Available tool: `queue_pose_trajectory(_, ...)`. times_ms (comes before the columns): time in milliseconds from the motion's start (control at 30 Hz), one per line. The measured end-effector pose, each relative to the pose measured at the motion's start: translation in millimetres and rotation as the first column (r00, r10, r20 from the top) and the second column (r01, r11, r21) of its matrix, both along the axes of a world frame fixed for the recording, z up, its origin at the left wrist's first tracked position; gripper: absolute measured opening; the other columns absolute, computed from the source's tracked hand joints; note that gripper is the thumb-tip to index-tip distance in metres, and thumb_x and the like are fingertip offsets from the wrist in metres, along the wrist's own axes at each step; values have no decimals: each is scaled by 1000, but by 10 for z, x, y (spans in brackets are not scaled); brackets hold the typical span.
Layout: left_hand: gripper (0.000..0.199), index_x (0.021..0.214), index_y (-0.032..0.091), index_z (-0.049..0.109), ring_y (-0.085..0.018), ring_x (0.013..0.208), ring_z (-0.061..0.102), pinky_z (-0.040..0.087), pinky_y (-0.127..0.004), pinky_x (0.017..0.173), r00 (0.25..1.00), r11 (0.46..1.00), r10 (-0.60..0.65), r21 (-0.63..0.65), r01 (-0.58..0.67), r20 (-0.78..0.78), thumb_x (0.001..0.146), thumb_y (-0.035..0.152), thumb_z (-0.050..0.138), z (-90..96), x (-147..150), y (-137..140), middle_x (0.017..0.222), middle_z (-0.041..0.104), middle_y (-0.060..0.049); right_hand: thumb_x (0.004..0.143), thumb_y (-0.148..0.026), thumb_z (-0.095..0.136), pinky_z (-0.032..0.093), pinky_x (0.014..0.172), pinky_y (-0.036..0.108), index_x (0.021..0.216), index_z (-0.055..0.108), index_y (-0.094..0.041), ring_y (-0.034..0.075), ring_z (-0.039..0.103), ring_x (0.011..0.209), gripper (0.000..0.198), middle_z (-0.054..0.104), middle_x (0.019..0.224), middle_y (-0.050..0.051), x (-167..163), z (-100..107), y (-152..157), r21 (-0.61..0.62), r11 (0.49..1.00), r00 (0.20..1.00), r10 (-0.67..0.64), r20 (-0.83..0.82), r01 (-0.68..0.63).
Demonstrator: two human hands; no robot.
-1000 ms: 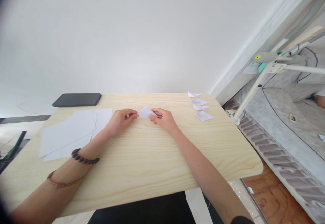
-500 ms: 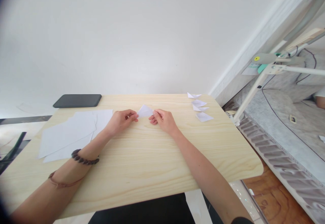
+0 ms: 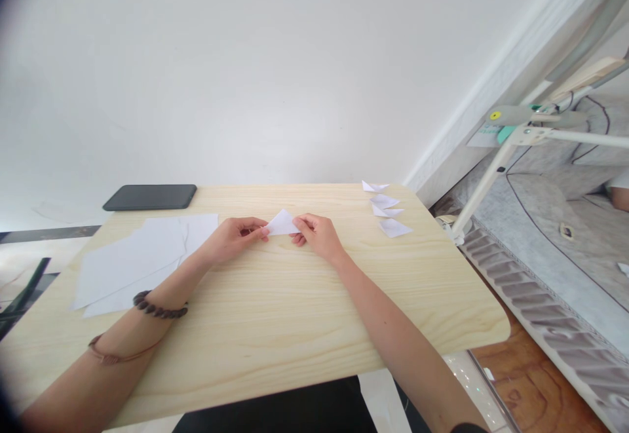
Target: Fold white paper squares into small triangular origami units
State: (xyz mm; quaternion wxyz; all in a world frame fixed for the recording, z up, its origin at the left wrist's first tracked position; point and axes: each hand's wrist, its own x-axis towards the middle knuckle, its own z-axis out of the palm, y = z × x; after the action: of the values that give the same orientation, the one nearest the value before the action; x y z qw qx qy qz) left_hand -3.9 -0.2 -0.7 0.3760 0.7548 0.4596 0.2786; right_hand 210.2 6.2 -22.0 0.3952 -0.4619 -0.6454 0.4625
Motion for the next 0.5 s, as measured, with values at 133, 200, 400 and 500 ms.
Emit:
queue_pose_trajectory(133,38,80,14,65,-9,48,40,25,-21,44,1000,996,-14,-84,14,6,75,49,48,-18,-41,24,63,60,-1,75,-49,50,52,52,24,87,61,-13,13,62,55,40,66,70,6,-23,-20,-15,-17,999,999,-33,-14,33)
queue_pose_trajectory(200,39,77,14,64,-8,44,34,21,-21,42,1000,996,-9,-92,9,-5,75,49,47,-27,-49,32,56,56,1,74,-50,51,51,51,23,87,61,-13,12,61,52,41,66,68,6,-24,-18,-19,-28,999,1000,-22,-20,21)
queue_pose_trajectory(400,40,74,13,62,-8,47,35,23,-21,43,1000,997,8,-72,-8,6,76,49,45,11,-47,6,59,55,0,77,-49,46,48,50,20,72,60,-11,8,56,50,41,63,64,5,4,32,-25,-41,991,992,123,-19,-124)
queue_pose_trajectory(500,42,71,14,64,-7,46,32,23,-21,44,1000,999,-14,-33,14,-19,79,49,41,52,-56,-17,53,49,2,79,-47,45,48,50,20,73,60,-12,8,56,52,39,63,65,4,8,36,-24,-35,988,988,151,-14,-152)
